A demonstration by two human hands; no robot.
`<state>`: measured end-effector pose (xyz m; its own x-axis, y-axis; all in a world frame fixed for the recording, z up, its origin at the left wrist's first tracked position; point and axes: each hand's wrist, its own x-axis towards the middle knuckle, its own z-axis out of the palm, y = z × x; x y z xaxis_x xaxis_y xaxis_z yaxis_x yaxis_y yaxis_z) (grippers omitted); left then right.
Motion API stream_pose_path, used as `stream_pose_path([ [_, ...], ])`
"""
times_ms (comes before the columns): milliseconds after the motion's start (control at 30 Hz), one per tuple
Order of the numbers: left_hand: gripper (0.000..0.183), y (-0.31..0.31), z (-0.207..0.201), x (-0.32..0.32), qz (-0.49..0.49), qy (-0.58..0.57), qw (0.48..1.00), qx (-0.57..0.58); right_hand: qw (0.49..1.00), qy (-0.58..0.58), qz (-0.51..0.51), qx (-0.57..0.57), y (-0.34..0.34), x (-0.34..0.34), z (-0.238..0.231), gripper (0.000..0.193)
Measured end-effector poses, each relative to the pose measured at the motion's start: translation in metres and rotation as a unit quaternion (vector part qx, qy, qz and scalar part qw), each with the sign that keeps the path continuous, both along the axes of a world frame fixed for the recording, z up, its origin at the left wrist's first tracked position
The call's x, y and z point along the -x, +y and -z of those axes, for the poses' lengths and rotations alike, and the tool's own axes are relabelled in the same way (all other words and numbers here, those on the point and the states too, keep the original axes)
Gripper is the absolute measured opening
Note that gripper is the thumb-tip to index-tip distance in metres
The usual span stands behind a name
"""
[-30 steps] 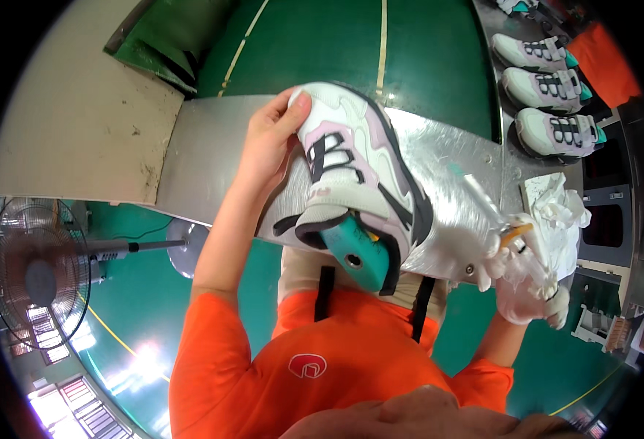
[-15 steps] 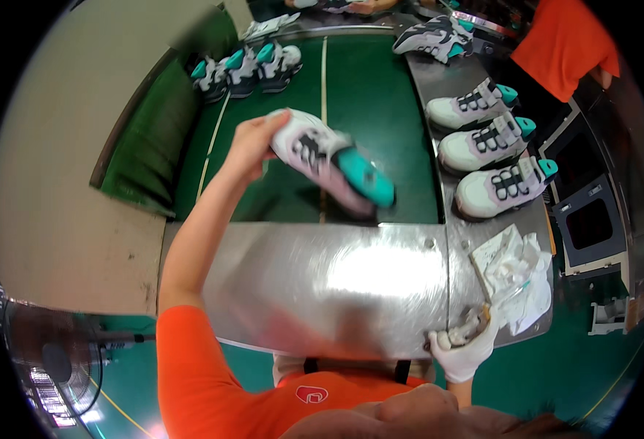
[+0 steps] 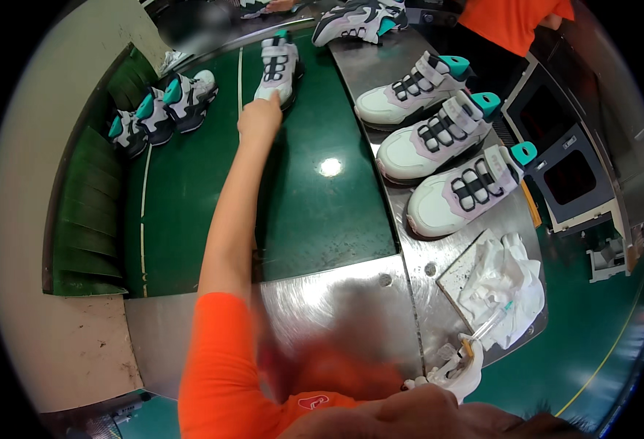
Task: The person uses a syringe to inject a liquid substance into the seams of white and teal sneakers on a factory assembly line. They handle multiple shoes one by one, picking them up, injecting the liquid, and placing them back on the metal table.
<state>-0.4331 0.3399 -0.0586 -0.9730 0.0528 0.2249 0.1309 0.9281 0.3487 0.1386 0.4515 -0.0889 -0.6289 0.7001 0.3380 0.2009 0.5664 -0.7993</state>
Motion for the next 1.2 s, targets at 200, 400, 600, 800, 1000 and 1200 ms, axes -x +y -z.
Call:
stream_pose_path([
  [200, 0.081, 0.128, -0.046, -0.069, 0.436, 0.133, 0.888, -0.058, 0.995, -0.08, -0.026, 0.057, 0.0, 0.002, -0.008, 0.098],
  [400, 0.093, 0.156, -0.058, -0.103, 0.305, -0.045, 0.951, 0.001, 0.988, -0.084, -0.123, -0.03, 0.012, 0.013, -0.057, 0.096],
  [600, 0.089, 0.01, -0.093, -0.185, 0.203, -0.019, 0.976, 0.077, 0.986, -0.018, -0.154, -0.064, 0.018, 0.007, -0.053, 0.095],
  [800, 0.079, -0.181, -0.127, -0.376, 0.061, -0.135, 0.987, 0.056, 0.955, -0.105, -0.261, 0.095, -0.007, -0.035, -0.087, 0.092],
  [1000, 0.085, -0.178, -0.094, -0.494, 0.113, -0.17, 0.976, -0.073, 0.955, -0.104, -0.213, 0.181, -0.01, -0.054, -0.101, 0.087],
  [1200, 0.083, -0.173, -0.147, -0.479, 0.385, 0.095, 0.917, 0.053, 0.974, -0.089, -0.207, 0.001, 0.028, -0.05, -0.091, 0.089],
])
